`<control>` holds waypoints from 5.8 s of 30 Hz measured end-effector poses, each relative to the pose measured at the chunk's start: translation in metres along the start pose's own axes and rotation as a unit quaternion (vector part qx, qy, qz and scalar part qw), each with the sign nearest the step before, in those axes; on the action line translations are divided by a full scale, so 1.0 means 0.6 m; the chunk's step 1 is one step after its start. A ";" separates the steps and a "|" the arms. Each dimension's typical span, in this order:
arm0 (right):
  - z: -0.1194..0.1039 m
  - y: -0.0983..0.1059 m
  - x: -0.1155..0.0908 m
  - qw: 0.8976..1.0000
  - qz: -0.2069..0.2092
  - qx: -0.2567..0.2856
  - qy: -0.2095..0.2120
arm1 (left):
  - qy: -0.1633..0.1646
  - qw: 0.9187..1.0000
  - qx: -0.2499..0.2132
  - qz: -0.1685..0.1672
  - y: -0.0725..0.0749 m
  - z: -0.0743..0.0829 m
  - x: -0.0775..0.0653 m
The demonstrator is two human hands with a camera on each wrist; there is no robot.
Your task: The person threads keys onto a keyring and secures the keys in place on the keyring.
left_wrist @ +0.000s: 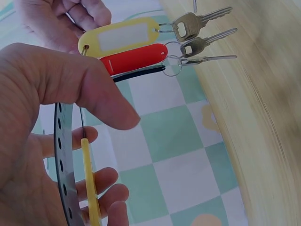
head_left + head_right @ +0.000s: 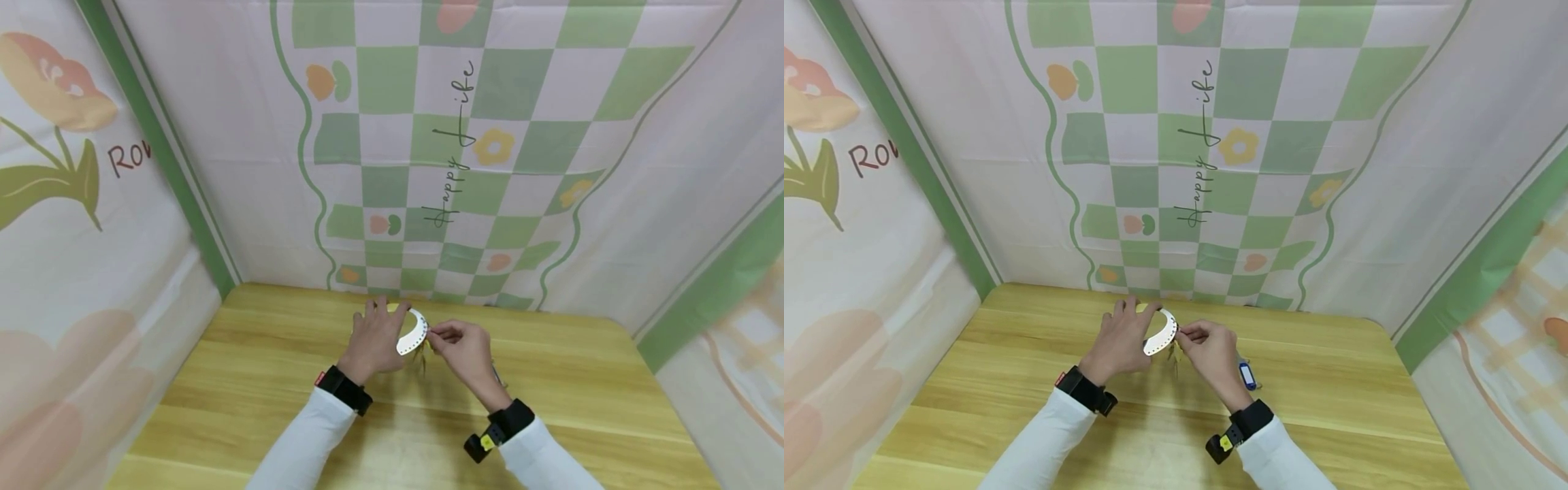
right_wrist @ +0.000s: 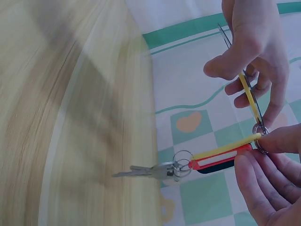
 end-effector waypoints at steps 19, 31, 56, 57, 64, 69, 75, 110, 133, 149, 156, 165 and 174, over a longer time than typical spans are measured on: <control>-0.059 0.000 -0.012 0.946 0.034 -0.193 0.257 | 0.000 1.000 -0.019 -0.015 0.002 -0.002 -0.002; -0.043 0.000 -0.009 0.962 0.038 -0.156 0.222 | 0.003 0.999 -0.029 -0.015 0.001 -0.002 -0.002; -0.056 0.004 -0.020 0.922 0.091 -0.208 0.313 | 0.008 1.000 -0.021 -0.008 -0.005 0.000 0.002; -0.058 0.003 -0.022 0.914 0.095 -0.220 0.328 | 0.008 1.000 -0.021 -0.010 -0.005 0.000 0.002; -0.056 -0.005 -0.024 0.901 0.079 -0.245 0.349 | 0.008 1.000 -0.022 -0.018 -0.009 -0.002 0.002; -0.050 -0.004 -0.023 0.917 0.070 -0.224 0.322 | 0.004 1.000 -0.016 -0.020 -0.012 -0.003 0.003; -0.035 -0.003 -0.021 0.941 0.065 -0.187 0.274 | 0.003 1.000 -0.013 -0.019 -0.014 -0.003 0.004; 0.231 0.069 0.010 0.947 -0.131 -0.293 -0.008 | 0.010 0.999 -0.042 -0.015 -0.010 -0.004 0.000; 0.190 0.081 -0.001 0.951 -0.084 -0.291 0.069 | 0.014 0.999 -0.042 -0.013 -0.005 -0.005 -0.001; 0.098 0.105 0.015 0.969 0.071 -0.212 0.104 | 0.016 0.999 -0.041 -0.018 -0.009 -0.007 0.000; 0.056 0.098 0.004 0.971 0.061 -0.196 0.124 | 0.017 0.999 -0.047 -0.018 -0.010 -0.008 0.000; 0.014 0.084 -0.012 0.970 0.055 -0.172 0.162 | 0.022 0.998 -0.049 -0.022 -0.012 -0.010 0.001; 0.007 0.072 -0.020 0.975 0.053 -0.126 0.175 | 0.022 0.999 -0.044 -0.024 -0.012 -0.010 0.000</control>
Point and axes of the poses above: each hand's wrist, its own x-axis towards the middle knuckle, its own y-axis out of the back of the hand, z = x × y, the point moved 7 cm from there along x, towards the middle knuckle, and after that the axes turned 13 degrees about -x, right-handed, at the moved point
